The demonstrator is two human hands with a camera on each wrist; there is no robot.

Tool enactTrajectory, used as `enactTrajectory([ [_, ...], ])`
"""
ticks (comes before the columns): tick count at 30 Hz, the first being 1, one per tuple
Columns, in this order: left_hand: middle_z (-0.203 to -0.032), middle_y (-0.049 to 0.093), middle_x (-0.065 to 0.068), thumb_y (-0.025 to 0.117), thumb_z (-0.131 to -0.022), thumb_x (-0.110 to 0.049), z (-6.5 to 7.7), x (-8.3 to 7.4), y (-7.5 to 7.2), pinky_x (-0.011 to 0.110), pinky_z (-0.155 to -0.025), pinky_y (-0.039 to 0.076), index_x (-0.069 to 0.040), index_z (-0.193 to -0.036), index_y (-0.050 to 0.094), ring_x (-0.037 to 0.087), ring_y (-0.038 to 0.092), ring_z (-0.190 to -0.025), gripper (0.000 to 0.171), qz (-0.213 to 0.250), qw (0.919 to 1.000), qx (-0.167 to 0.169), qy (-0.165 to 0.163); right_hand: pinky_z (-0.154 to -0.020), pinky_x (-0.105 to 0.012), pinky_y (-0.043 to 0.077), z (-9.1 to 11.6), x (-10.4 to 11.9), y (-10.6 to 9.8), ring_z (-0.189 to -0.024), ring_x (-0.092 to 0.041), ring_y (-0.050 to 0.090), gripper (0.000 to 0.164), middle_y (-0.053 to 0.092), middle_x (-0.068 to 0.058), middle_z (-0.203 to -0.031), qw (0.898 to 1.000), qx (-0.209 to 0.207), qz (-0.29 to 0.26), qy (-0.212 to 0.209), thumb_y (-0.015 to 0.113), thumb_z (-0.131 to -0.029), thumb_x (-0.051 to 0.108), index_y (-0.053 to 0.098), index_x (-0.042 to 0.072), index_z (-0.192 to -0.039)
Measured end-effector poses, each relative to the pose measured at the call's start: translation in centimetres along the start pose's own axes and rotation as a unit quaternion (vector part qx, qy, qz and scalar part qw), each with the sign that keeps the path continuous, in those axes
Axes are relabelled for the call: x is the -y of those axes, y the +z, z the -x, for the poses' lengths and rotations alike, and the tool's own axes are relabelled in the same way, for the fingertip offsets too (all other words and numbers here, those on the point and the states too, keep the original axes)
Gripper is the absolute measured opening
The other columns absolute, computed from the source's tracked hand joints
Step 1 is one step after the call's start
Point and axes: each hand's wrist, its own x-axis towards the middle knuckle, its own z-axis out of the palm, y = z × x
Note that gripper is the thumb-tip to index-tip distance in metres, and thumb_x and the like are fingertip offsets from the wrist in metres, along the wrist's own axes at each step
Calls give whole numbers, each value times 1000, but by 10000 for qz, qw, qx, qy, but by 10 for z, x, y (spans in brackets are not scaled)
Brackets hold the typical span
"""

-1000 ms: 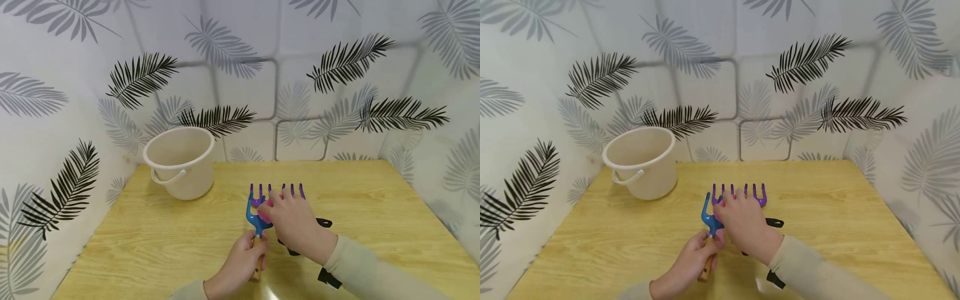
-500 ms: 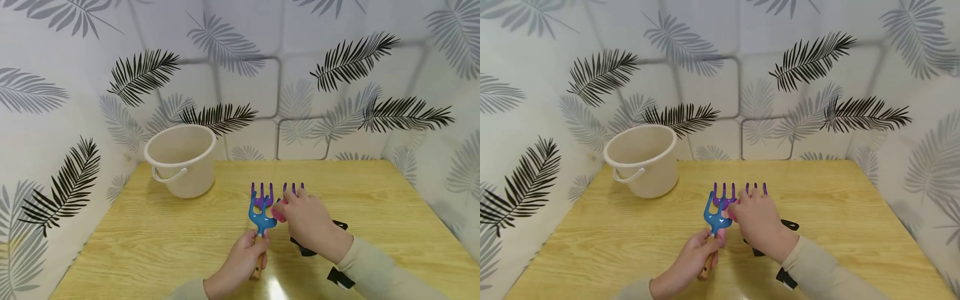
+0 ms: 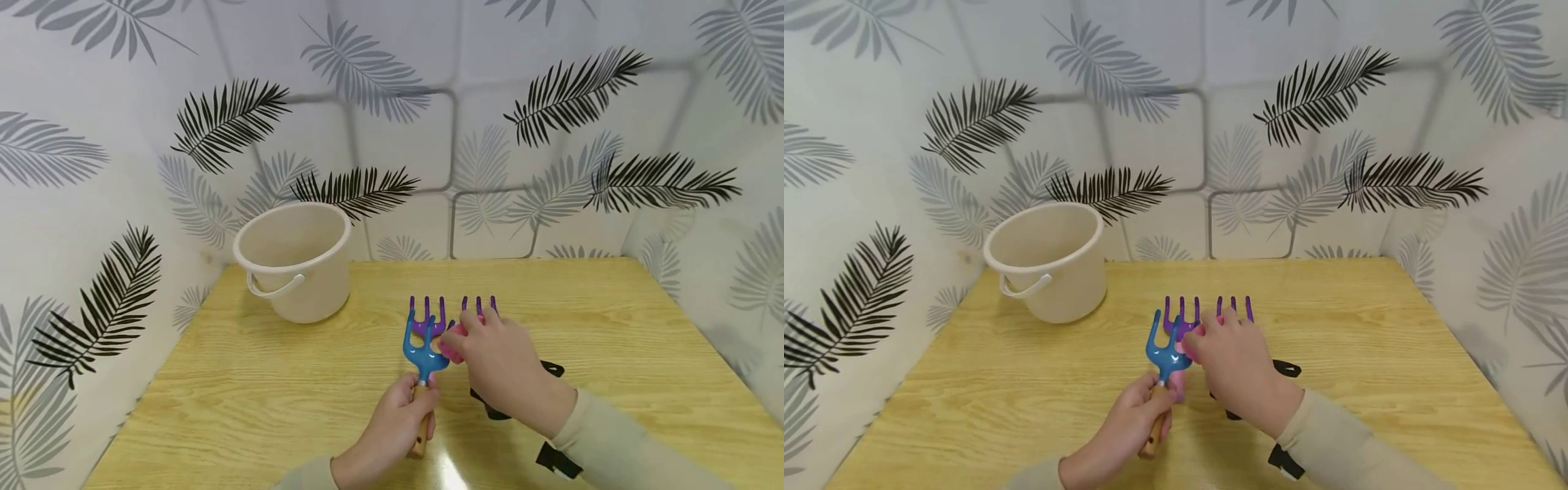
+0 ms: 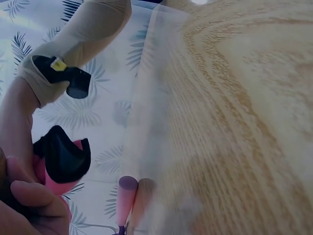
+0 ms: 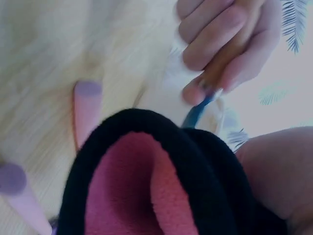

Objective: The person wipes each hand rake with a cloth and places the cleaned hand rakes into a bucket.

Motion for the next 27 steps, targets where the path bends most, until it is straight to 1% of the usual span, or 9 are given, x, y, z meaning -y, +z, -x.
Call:
enactTrajectory([
  [4,-61,52,0,54,-101,-20,-1,1,-1,18,-38,29,0,-109,52,8,38,-45,22,-47,10000,-2,12,-55,-40,59,4,9,-10,-85,-29,65,52,65,-5,-97,9977,160,-571,-341,91,-61,13,74,29,-107],
  [6,-61,53,0,54,-101,-20,-2,1,-1,18,-39,29,0,-108,52,8,39,-46,21,-126,9999,0,55,-55,-40,59,4,13,-14,-86,-30,64,51,66,-5,-99,9961,167,-727,-465,92,-60,15,74,28,-106],
  [8,-62,53,0,54,-101,-19,-3,-1,0,17,-39,30,0,-109,52,8,40,-46,20,-154,9998,52,68,-56,-41,59,2,15,-14,-88,-31,65,47,66,-5,-101,9958,71,-726,-547,90,-63,14,74,28,-105],
  [11,-62,54,0,53,-101,-18,-3,-1,1,16,-39,31,0,-108,53,6,40,-45,19,-170,9996,192,113,-59,-42,60,-3,15,-9,-88,-33,65,42,66,-6,-100,9968,-98,-585,-528,86,-66,10,75,27,-103],
  [16,-61,54,0,53,-101,-19,-2,-2,2,16,-37,29,-1,-108,53,5,36,-42,19,-95,9993,337,121,-74,-52,61,-9,12,1,-101,-43,66,36,67,-12,-107,9992,-294,-133,-254,84,-70,11,74,24,-102],
  [18,-61,53,0,54,-101,-20,-1,-3,2,16,-37,30,-1,-108,53,6,37,-42,20,-79,9994,304,147,-75,-50,60,-12,13,3,-98,-41,66,32,67,-13,-109,9989,-413,88,-212,84,-74,14,73,23,-102],
  [23,-63,53,1,54,-102,-20,0,-5,4,17,-39,35,1,-108,52,8,44,-46,23,-97,9995,230,201,-68,-41,56,-17,17,5,-84,-33,59,25,65,-13,-102,9944,-754,723,-159,84,-80,18,73,17,-103],
  [25,-63,54,1,54,-102,-20,0,-6,5,17,-39,37,1,-109,52,8,46,-47,23,-126,9995,237,169,-71,-42,58,-16,18,5,-86,-34,60,27,64,-14,-102,9940,-744,795,-144,84,-80,19,73,16,-104],
  [27,-64,54,1,53,-102,-20,1,-5,4,17,-40,37,1,-109,52,8,46,-47,22,-194,9995,227,127,-75,-46,60,-15,19,4,-91,-36,63,32,65,-14,-105,9961,-602,625,-160,87,-77,20,72,18,-105],
])
